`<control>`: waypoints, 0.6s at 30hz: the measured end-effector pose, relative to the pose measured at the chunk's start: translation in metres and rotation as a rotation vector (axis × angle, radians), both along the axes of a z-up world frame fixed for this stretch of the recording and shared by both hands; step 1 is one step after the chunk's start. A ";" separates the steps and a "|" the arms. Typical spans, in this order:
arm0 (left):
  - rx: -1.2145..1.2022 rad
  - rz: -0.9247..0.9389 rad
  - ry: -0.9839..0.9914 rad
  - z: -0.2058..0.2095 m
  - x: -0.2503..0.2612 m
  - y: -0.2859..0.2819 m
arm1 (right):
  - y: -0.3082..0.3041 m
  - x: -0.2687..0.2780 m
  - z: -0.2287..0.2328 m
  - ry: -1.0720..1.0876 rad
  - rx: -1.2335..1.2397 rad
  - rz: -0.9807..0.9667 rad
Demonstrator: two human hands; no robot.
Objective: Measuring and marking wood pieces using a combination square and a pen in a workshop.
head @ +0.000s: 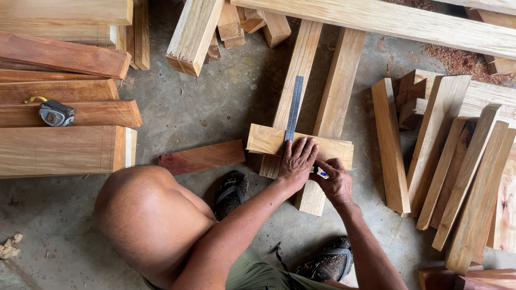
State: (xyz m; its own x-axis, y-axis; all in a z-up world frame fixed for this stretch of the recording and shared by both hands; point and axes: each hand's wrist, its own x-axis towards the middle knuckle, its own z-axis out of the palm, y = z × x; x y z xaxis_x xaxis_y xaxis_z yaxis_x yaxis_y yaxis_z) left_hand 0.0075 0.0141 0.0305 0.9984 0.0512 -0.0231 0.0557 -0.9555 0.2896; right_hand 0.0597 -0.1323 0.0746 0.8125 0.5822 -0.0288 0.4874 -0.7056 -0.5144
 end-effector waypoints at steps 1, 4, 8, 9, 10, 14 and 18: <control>0.004 -0.001 0.004 0.000 0.000 0.000 | 0.000 0.000 -0.001 -0.010 0.002 0.001; 0.010 0.000 -0.001 -0.004 0.000 0.000 | 0.000 0.000 -0.002 -0.014 0.002 0.002; -0.007 0.010 -0.043 -0.009 -0.001 -0.001 | 0.001 0.001 0.000 -0.020 -0.007 0.014; -0.007 0.006 -0.044 -0.011 -0.001 0.000 | 0.003 0.004 0.008 -0.020 -0.008 0.010; -0.005 0.009 -0.057 -0.014 -0.002 0.000 | 0.006 0.006 0.015 0.018 -0.050 0.026; 0.013 -0.006 -0.067 -0.007 -0.002 0.002 | 0.005 0.034 0.011 0.134 -0.024 0.025; -0.008 0.000 -0.093 -0.015 -0.001 0.001 | 0.039 0.042 0.061 0.179 0.308 -0.048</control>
State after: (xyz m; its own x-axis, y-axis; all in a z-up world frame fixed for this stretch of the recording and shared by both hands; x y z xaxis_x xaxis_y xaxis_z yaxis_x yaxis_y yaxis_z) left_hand 0.0068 0.0149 0.0152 0.9962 0.0514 0.0698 0.0281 -0.9533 0.3008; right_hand 0.1018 -0.0937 0.1360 0.8372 0.5469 -0.0027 0.3399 -0.5243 -0.7807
